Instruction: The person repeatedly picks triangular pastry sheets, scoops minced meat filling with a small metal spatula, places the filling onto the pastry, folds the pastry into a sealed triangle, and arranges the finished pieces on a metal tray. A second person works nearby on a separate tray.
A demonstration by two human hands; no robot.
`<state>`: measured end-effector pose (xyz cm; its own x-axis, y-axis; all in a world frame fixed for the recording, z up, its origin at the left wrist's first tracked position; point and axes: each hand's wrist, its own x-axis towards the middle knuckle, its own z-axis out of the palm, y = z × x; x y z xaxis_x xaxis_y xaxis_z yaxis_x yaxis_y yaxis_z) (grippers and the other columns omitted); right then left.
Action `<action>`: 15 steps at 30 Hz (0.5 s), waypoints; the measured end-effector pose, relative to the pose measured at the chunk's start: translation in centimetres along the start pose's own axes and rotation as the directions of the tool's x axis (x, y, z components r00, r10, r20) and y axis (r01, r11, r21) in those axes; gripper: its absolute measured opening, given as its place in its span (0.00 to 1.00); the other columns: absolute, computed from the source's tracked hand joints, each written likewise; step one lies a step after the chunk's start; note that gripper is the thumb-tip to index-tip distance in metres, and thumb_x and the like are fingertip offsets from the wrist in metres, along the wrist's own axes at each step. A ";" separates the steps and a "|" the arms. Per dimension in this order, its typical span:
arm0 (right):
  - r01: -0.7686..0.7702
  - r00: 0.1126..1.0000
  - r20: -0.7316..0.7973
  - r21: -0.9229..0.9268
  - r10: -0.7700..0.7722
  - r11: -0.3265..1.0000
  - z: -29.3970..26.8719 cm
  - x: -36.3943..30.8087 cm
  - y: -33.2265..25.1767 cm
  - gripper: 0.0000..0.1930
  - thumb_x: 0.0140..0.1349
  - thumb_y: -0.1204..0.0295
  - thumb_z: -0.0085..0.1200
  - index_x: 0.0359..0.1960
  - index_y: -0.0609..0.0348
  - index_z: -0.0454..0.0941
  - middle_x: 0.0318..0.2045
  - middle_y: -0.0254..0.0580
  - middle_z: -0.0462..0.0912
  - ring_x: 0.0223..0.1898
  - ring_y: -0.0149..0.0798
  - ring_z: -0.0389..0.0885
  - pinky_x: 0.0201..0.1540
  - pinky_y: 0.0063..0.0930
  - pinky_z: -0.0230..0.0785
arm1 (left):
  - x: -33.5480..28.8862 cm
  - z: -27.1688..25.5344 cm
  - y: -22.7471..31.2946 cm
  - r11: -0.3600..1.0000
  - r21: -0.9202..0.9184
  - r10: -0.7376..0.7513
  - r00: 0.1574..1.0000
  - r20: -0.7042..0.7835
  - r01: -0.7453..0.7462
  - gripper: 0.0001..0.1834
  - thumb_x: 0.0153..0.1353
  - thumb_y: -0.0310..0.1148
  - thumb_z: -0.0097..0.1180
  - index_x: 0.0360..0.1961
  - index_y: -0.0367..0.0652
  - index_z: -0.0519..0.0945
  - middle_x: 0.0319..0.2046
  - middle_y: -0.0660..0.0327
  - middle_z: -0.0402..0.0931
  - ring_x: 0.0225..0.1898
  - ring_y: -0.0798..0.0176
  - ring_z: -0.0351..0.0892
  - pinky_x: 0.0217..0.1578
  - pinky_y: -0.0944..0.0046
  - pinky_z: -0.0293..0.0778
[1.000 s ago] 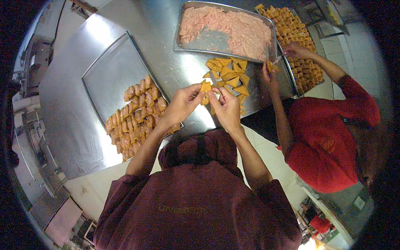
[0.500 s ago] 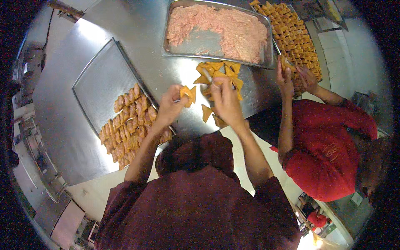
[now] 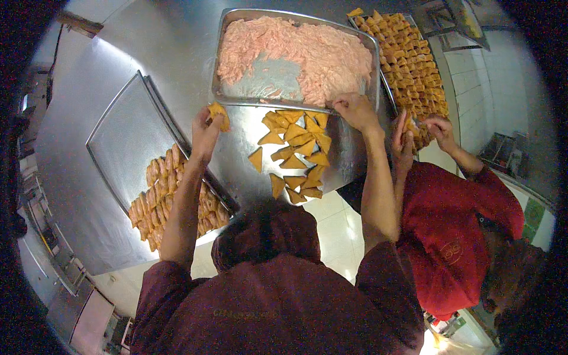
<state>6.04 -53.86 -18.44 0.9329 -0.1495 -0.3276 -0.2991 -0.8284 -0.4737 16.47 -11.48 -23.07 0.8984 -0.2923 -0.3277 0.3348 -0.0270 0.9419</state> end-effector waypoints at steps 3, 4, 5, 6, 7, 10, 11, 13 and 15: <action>0.008 0.998 0.057 0.115 -0.015 0.993 -0.5 0.6 0.8 0.10 0.70 0.71 0.61 0.47 0.63 0.89 0.39 0.47 0.92 0.42 0.39 0.89 0.48 0.36 0.79 | 0.2 0.0 0.3 0.998 0.068 -0.017 1.000 0.002 0.017 0.15 0.69 0.29 0.60 0.53 0.30 0.80 0.48 0.52 0.84 0.40 0.64 0.86 0.41 0.62 0.85; -0.037 0.996 0.079 0.084 0.031 0.996 -0.7 0.7 0.9 0.10 0.70 0.71 0.61 0.47 0.63 0.89 0.39 0.46 0.92 0.42 0.37 0.89 0.49 0.35 0.79 | 0.2 0.1 0.3 0.996 0.083 -0.034 0.999 0.000 0.034 0.14 0.68 0.29 0.61 0.51 0.30 0.80 0.52 0.48 0.84 0.41 0.64 0.86 0.42 0.62 0.85; -0.112 0.991 0.083 0.032 0.109 0.993 -0.6 0.9 0.9 0.10 0.70 0.71 0.61 0.47 0.64 0.88 0.40 0.45 0.92 0.43 0.36 0.88 0.49 0.34 0.79 | 0.5 0.0 0.5 0.996 0.085 0.008 0.999 -0.036 -0.005 0.15 0.69 0.29 0.60 0.53 0.30 0.80 0.58 0.48 0.80 0.44 0.62 0.86 0.44 0.61 0.84; -0.059 0.994 0.098 0.073 0.052 0.996 -0.6 1.0 0.8 0.11 0.70 0.71 0.61 0.47 0.64 0.88 0.40 0.44 0.91 0.42 0.35 0.88 0.49 0.34 0.78 | 0.9 -0.2 0.6 0.996 0.081 0.036 0.998 -0.058 -0.031 0.16 0.69 0.28 0.60 0.54 0.29 0.80 0.64 0.47 0.77 0.47 0.60 0.86 0.47 0.61 0.84; -0.033 0.995 0.092 0.092 0.025 0.995 -0.6 1.1 0.6 0.11 0.70 0.70 0.61 0.47 0.63 0.88 0.40 0.44 0.91 0.42 0.34 0.87 0.49 0.33 0.78 | 1.4 -0.3 0.7 0.995 0.078 0.065 0.995 -0.081 -0.059 0.17 0.70 0.28 0.59 0.56 0.28 0.79 0.70 0.46 0.74 0.49 0.58 0.86 0.50 0.60 0.84; 0.017 0.993 0.113 0.158 -0.035 0.987 -0.6 1.3 -0.3 0.11 0.71 0.69 0.61 0.48 0.63 0.88 0.40 0.43 0.91 0.41 0.34 0.87 0.49 0.33 0.78 | 2.3 -0.9 1.0 0.996 0.055 0.079 0.995 -0.053 -0.076 0.14 0.68 0.29 0.62 0.49 0.29 0.80 0.79 0.38 0.59 0.46 0.61 0.87 0.45 0.61 0.85; 0.033 0.991 0.121 0.181 -0.055 0.983 -0.8 1.4 -0.6 0.12 0.71 0.69 0.61 0.48 0.62 0.88 0.40 0.42 0.91 0.41 0.34 0.87 0.48 0.33 0.78 | 2.5 -1.2 1.1 0.997 0.045 0.067 0.997 -0.036 -0.065 0.14 0.68 0.29 0.62 0.48 0.29 0.80 0.79 0.39 0.59 0.47 0.61 0.87 0.45 0.61 0.85; 0.025 0.988 0.146 0.201 -0.055 0.979 -1.5 1.3 -1.1 0.12 0.70 0.69 0.60 0.48 0.62 0.88 0.40 0.42 0.91 0.42 0.34 0.87 0.49 0.34 0.77 | 2.4 -1.5 1.2 0.999 0.024 0.034 0.999 0.000 -0.033 0.14 0.68 0.29 0.62 0.48 0.29 0.80 0.80 0.40 0.58 0.49 0.59 0.87 0.45 0.61 0.85; -0.031 0.986 0.168 0.122 0.010 0.992 -1.8 1.4 -1.4 0.12 0.70 0.69 0.60 0.48 0.62 0.88 0.40 0.43 0.91 0.42 0.35 0.87 0.49 0.35 0.77 | 2.3 -1.6 1.3 0.999 0.031 0.025 1.000 0.015 -0.025 0.14 0.68 0.29 0.62 0.49 0.28 0.80 0.80 0.41 0.58 0.49 0.59 0.87 0.45 0.61 0.85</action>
<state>8.13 -53.89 -16.74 0.8828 -0.0651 -0.4651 -0.3502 -0.7511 -0.5596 19.41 -10.64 -22.71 0.9022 -0.3068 -0.3033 0.3031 -0.0497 0.9517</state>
